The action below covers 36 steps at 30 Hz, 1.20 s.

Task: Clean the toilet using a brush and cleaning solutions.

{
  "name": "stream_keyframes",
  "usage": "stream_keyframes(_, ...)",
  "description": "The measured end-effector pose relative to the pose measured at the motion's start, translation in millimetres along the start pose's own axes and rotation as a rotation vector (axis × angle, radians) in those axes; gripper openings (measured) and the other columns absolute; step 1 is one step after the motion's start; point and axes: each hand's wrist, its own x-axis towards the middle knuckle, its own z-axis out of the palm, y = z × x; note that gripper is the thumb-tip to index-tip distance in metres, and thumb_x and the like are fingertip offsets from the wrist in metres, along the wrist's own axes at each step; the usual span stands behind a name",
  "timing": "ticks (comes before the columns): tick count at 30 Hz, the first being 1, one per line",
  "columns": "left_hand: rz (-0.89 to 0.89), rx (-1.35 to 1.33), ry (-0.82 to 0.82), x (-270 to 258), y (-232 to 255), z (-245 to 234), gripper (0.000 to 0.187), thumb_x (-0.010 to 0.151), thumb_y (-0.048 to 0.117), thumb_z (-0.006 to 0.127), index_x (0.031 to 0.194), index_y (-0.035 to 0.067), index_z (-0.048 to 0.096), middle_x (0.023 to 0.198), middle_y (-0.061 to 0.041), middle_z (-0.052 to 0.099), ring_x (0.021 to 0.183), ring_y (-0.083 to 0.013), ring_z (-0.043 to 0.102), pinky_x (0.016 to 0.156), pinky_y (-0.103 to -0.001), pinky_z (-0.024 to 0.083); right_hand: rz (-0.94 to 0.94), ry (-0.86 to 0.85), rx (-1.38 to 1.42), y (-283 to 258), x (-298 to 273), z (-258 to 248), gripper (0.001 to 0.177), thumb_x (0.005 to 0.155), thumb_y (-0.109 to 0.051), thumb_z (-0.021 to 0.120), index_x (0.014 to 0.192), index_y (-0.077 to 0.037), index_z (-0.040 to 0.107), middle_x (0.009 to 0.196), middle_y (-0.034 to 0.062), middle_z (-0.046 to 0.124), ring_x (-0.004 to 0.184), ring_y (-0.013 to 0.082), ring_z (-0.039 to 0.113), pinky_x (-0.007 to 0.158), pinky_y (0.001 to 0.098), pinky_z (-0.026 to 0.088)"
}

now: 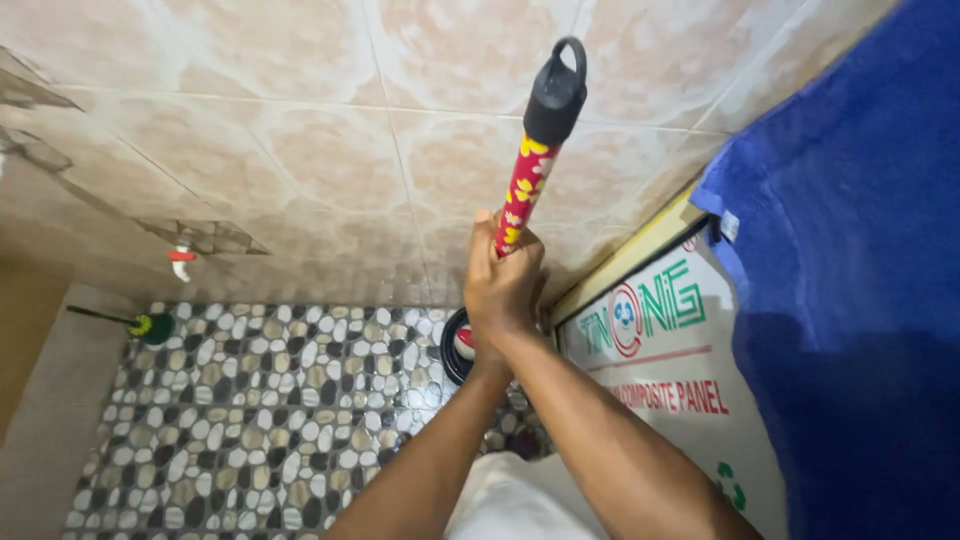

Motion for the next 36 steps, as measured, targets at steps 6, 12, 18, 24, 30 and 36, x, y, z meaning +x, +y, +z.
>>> stream_keyframes(6,0.084,0.003,0.078,-4,-15,-4,0.024,0.095,0.023,0.067,0.104,0.001,0.069,0.083,-0.024,0.071,0.076,-0.0370,0.070,0.065,-0.047,0.051,-0.015,-0.049,0.203,13,-4,8,0.040,0.103,-0.013,0.060,0.069,-0.008,0.037,0.062,-0.0028,0.034,0.057,0.0094,0.033,0.052,0.0346,0.027)
stream_keyframes(12,0.185,-0.008,0.133,-6,-21,-3,0.022,0.094,0.021,0.065,0.099,0.001,0.069,0.081,-0.023,0.071,0.076,-0.0403,0.069,0.065,-0.050,0.050,0.020,-0.171,0.473,26,2,9,0.038,0.101,-0.007,0.062,0.074,-0.012,0.035,0.071,-0.0091,0.033,0.065,0.0044,0.030,0.057,0.0304,0.029)
stream_keyframes(18,0.094,-0.179,0.009,-3,-18,-9,0.025,0.093,0.024,0.065,0.093,-0.001,0.069,0.079,-0.022,0.073,0.077,-0.0342,0.075,0.067,-0.045,0.054,0.072,-0.231,0.458,27,6,-2,0.045,0.102,-0.008,0.067,0.070,-0.013,0.035,0.068,-0.0087,0.031,0.063,0.0038,0.028,0.055,0.0273,0.026)
stream_keyframes(24,0.217,-0.364,-0.028,-7,37,-43,0.021,0.088,0.019,0.068,0.094,-0.001,0.070,0.085,-0.017,0.075,0.084,-0.0295,0.075,0.071,-0.040,0.056,0.296,-0.456,0.533,-7,35,-18,0.027,0.098,-0.015,0.065,0.075,-0.011,0.051,0.068,-0.0060,0.049,0.061,0.0033,0.042,0.054,0.0241,0.032)
stream_keyframes(30,0.223,-0.319,-0.102,1,33,-27,0.024,0.083,0.013,0.063,0.104,0.002,0.066,0.093,-0.012,0.072,0.089,-0.0247,0.072,0.076,-0.037,0.055,0.277,-0.830,0.592,4,65,-50,0.036,0.104,-0.024,0.058,0.071,-0.010,0.051,0.065,-0.0019,0.051,0.059,0.0062,0.046,0.055,0.0242,0.035)
stream_keyframes(36,0.131,-0.360,-0.397,29,7,-7,0.020,0.087,0.016,0.064,0.103,0.003,0.067,0.094,-0.010,0.074,0.094,-0.0192,0.071,0.081,-0.035,0.054,0.295,-0.771,0.632,22,73,-52,0.044,0.106,-0.022,0.057,0.066,-0.012,0.043,0.057,-0.0042,0.040,0.050,0.0060,0.033,0.050,0.0259,0.029)
